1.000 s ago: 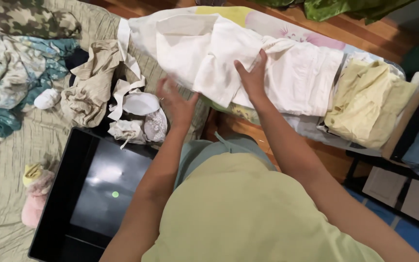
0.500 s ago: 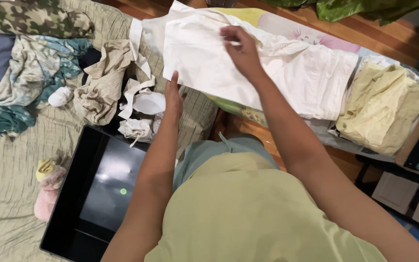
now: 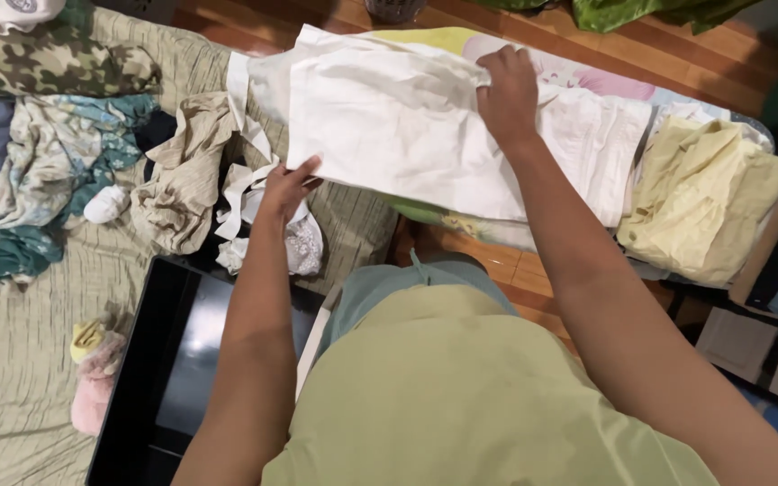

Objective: Folding various items of laundry including shirts, pants, and jeans on an ironing board.

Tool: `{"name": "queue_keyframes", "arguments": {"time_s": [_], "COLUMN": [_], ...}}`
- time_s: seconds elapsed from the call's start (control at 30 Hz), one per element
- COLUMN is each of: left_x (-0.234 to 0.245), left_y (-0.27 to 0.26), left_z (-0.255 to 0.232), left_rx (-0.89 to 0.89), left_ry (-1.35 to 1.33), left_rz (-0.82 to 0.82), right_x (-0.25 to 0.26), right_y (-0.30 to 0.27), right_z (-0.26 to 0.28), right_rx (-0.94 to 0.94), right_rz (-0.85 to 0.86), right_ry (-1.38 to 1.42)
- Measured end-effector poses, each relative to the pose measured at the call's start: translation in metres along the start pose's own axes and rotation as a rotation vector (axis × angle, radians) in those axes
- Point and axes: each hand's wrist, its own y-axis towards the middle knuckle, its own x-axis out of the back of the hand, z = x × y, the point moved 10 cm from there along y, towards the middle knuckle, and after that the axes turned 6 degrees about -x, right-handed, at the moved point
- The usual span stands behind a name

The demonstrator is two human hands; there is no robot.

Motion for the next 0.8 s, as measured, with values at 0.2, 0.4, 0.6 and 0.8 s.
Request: {"name": "queue_keyframes", "arguments": {"time_s": [0.2,0.4,0.6,0.8], "left_x": [0.023,-0.092,-0.121,-0.114], "left_y": [0.026,0.026,0.066,0.107], "left_z": [-0.079,-0.188,-0.199,-0.191], "left_rx": [-0.342,-0.769,-0.656,-0.669], "left_ry": [0.414,0.809,1.325,1.484], "left_rz": [-0.305,-0.111,-0.307,-0.192], "right_x": [-0.001,-0.022,-0.009,0.015], "right_y": [0.013,0.028,0.024,-0.031], "right_z": [-0.020,-0.034,-0.021,0.023], "right_rx": [-0.060,-0.051,-0.041,0.119], "right_rz": [-0.005,0.043,0.028,0.028], "right_ry": [0.144,0.015,0.062,0.103]}}
